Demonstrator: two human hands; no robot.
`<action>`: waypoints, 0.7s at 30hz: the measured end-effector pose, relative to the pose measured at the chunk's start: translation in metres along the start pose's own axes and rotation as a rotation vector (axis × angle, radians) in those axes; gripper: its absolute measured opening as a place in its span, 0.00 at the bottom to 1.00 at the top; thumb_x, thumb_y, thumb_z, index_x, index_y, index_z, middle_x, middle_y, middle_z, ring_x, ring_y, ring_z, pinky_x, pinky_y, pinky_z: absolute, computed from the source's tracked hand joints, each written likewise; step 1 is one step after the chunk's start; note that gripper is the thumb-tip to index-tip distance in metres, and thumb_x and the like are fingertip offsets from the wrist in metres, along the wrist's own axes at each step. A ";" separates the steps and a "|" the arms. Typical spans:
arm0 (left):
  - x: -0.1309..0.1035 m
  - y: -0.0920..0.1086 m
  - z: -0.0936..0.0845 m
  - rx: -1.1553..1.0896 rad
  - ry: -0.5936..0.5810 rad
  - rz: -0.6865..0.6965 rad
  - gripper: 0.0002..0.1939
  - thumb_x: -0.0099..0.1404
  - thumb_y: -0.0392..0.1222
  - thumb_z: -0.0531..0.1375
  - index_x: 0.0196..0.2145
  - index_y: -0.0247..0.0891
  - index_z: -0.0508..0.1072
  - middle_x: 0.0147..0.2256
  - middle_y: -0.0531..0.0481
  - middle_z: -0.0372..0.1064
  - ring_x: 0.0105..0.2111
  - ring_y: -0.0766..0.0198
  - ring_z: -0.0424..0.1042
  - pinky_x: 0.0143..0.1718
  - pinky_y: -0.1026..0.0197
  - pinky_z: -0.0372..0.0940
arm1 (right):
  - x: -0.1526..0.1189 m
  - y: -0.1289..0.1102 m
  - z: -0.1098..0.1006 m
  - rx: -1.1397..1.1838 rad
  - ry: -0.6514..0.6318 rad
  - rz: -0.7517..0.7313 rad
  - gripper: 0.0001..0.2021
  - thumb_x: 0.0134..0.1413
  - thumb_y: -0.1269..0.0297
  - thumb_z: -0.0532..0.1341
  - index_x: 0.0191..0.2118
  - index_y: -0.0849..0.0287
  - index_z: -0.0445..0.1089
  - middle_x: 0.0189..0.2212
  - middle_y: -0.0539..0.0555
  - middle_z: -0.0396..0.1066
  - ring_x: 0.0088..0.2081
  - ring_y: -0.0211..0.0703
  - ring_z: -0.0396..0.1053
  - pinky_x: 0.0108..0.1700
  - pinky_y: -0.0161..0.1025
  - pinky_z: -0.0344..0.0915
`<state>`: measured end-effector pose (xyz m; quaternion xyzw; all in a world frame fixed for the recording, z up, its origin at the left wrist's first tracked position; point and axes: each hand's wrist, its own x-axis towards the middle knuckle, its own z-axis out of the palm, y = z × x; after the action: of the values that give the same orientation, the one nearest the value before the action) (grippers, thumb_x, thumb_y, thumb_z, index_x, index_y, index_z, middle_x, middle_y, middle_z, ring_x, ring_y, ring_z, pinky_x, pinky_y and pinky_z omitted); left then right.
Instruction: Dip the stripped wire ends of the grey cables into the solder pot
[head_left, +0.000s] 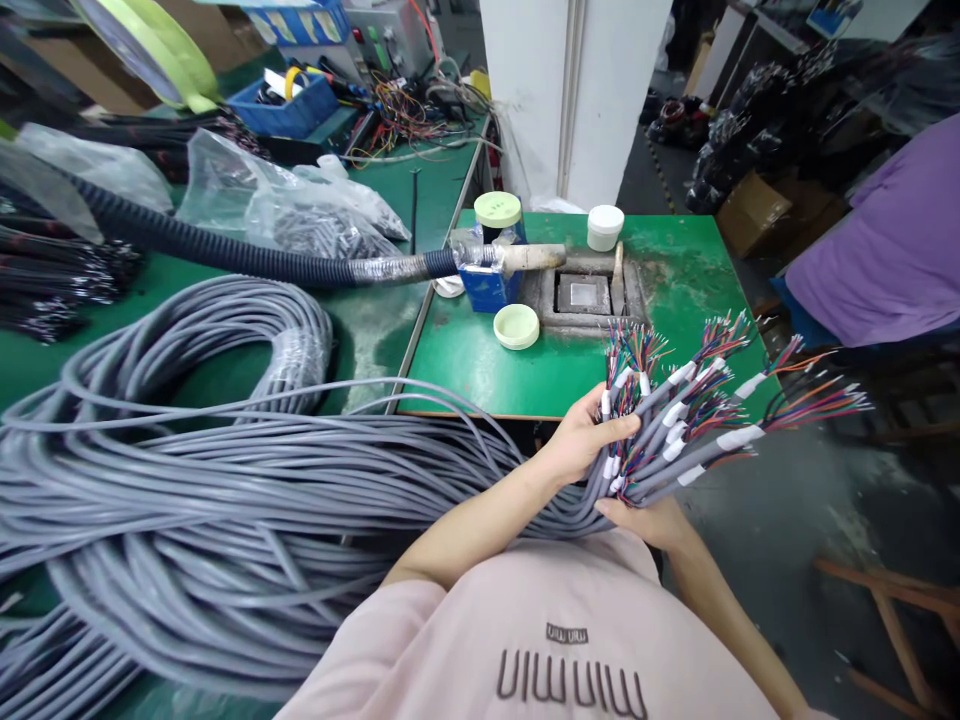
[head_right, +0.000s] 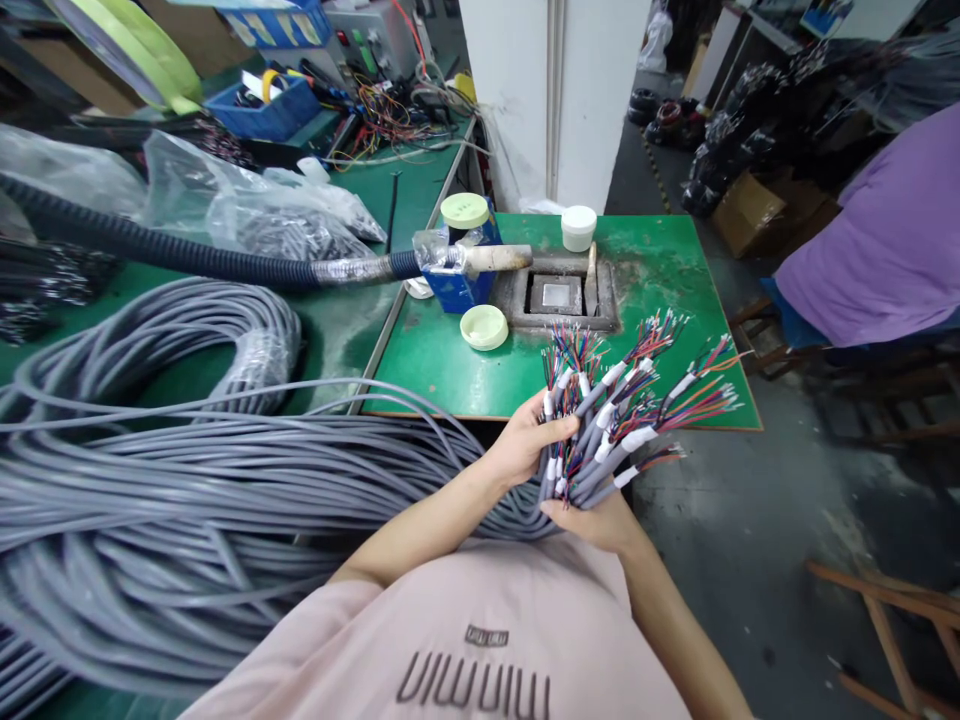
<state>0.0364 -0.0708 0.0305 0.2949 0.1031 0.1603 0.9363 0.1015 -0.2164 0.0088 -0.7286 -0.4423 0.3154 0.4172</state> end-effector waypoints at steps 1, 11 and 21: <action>0.000 0.000 0.000 -0.001 0.002 -0.001 0.27 0.46 0.45 0.74 0.43 0.37 0.72 0.37 0.52 0.71 0.35 0.65 0.69 0.43 0.62 0.64 | 0.000 0.000 0.000 0.001 0.002 0.004 0.35 0.47 0.59 0.65 0.63 0.53 0.59 0.60 0.57 0.64 0.61 0.58 0.62 0.62 0.58 0.59; 0.002 0.003 -0.009 -0.003 -0.060 0.020 0.40 0.48 0.58 0.70 0.55 0.40 0.67 0.45 0.47 0.73 0.44 0.58 0.71 0.47 0.60 0.63 | -0.006 0.023 0.002 -0.005 0.134 0.042 0.27 0.45 0.55 0.67 0.53 0.53 0.69 0.54 0.55 0.70 0.59 0.59 0.63 0.65 0.60 0.55; -0.007 -0.001 -0.028 0.107 -0.022 -0.070 0.27 0.50 0.42 0.68 0.49 0.37 0.72 0.43 0.45 0.74 0.38 0.62 0.73 0.39 0.62 0.65 | -0.014 0.055 0.003 0.252 0.194 0.171 0.26 0.42 0.52 0.69 0.49 0.54 0.71 0.43 0.54 0.76 0.50 0.57 0.71 0.59 0.59 0.63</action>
<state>0.0222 -0.0600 0.0082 0.3426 0.1114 0.1183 0.9253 0.1142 -0.2423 -0.0400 -0.7325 -0.2936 0.3309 0.5174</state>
